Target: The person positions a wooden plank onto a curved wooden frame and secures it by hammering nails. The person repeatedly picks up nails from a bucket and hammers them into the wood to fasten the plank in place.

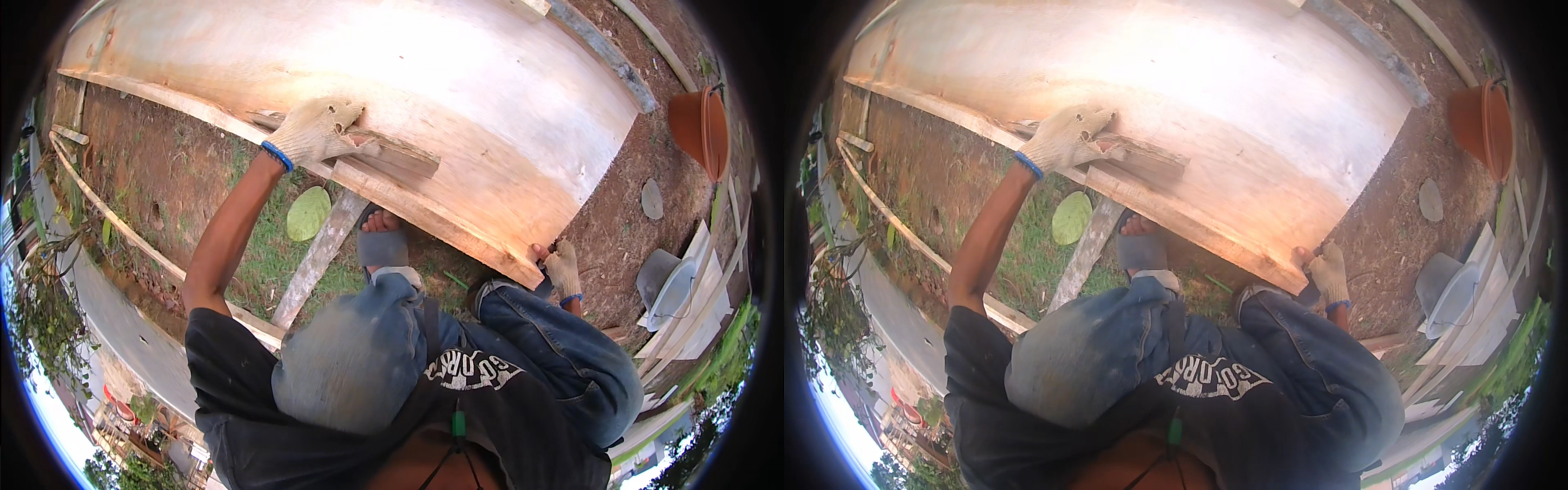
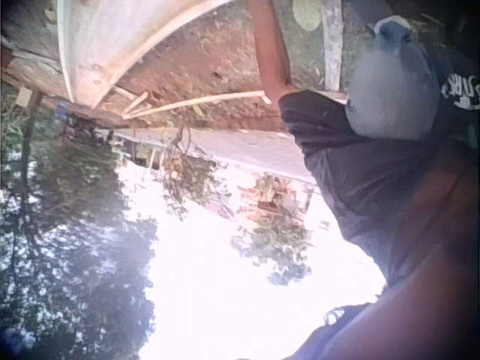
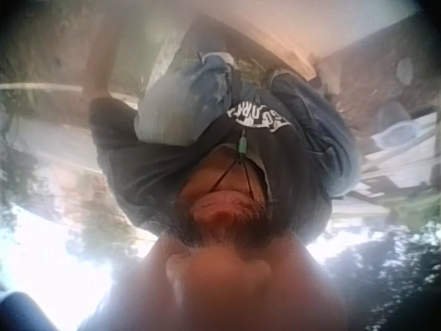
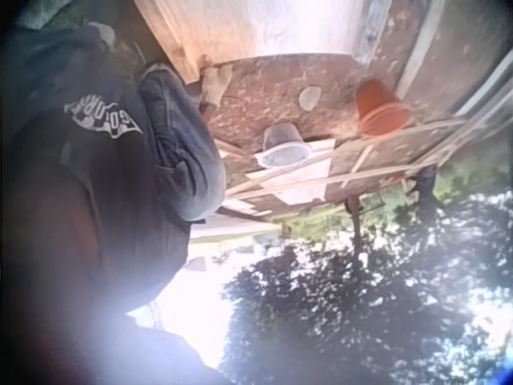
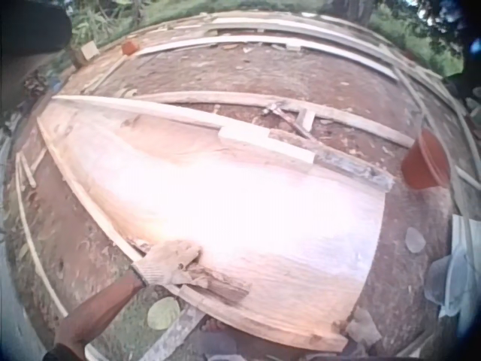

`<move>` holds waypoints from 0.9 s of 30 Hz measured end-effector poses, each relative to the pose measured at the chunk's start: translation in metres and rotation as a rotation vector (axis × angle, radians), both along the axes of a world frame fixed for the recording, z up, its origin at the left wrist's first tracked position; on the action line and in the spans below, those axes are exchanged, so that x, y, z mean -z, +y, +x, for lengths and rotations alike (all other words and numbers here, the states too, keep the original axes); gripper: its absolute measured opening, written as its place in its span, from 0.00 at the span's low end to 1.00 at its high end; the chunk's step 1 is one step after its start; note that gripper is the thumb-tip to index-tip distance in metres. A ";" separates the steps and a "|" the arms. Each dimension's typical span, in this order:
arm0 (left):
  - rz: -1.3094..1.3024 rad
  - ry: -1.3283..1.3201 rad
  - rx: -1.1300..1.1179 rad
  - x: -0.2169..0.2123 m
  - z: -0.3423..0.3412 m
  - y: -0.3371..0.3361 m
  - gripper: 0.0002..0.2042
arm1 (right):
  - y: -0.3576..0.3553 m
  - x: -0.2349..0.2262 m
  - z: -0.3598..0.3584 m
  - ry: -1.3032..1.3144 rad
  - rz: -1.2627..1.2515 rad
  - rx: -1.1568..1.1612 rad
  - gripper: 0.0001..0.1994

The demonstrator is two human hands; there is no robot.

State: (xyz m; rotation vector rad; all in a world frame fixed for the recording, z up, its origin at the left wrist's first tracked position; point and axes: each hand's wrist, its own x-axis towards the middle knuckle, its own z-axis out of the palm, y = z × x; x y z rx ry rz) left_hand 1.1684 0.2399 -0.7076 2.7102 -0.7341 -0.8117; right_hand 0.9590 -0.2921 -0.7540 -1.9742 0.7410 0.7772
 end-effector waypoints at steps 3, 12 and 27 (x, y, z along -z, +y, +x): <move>-0.010 0.060 -0.105 -0.009 0.020 -0.020 0.30 | 0.002 0.002 0.011 0.046 0.022 0.015 0.16; -0.687 0.140 -0.530 -0.019 0.041 -0.067 0.24 | -0.021 0.000 0.012 0.125 -0.022 0.046 0.21; -1.808 0.736 -1.631 -0.027 -0.026 -0.181 0.37 | 0.149 -0.092 0.122 -0.304 0.573 -0.562 0.44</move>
